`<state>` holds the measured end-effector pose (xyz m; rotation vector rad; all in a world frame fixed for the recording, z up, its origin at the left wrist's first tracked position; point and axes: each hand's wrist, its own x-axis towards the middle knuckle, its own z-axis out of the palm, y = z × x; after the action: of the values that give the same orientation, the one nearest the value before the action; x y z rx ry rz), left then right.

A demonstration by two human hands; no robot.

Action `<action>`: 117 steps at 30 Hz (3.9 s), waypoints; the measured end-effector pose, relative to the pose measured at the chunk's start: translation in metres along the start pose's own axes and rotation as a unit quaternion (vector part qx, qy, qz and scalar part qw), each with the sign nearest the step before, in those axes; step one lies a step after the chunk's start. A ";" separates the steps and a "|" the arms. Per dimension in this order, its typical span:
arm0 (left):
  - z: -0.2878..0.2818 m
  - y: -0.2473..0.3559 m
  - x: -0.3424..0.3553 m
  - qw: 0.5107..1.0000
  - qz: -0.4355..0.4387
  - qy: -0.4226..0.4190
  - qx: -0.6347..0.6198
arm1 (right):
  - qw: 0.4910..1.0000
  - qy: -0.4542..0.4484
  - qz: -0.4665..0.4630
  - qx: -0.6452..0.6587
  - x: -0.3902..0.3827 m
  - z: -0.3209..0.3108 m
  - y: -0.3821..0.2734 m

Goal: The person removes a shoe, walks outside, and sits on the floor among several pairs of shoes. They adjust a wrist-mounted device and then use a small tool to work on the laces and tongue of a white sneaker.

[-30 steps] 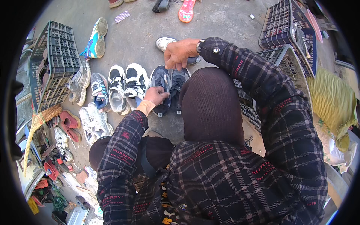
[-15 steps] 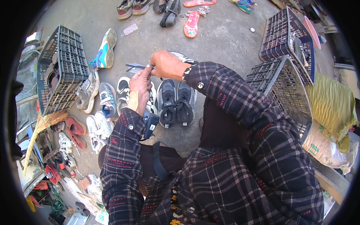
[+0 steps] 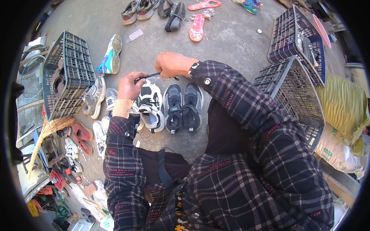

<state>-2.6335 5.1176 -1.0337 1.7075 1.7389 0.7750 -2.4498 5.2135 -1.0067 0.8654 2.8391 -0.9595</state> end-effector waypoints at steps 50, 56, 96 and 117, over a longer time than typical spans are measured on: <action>-0.071 0.020 -0.002 0.796 0.070 -0.002 -0.601 | 0.893 0.415 -0.146 0.095 -0.041 -0.092 -0.037; -0.098 -0.018 0.011 0.706 -0.049 0.203 -0.676 | 0.847 0.504 -0.160 0.049 -0.093 -0.114 -0.050; -0.067 -0.025 0.023 0.747 -0.153 0.197 -0.617 | 0.835 0.364 -0.348 0.223 -0.147 -0.101 -0.121; 0.017 -0.063 0.018 0.978 -0.154 -0.083 0.112 | 0.842 0.378 -0.291 0.253 -0.198 -0.097 -0.117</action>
<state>-2.6631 5.1347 -1.0926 1.5369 1.9664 0.2997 -2.3272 5.0930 -0.8252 0.4238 3.7141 -1.8610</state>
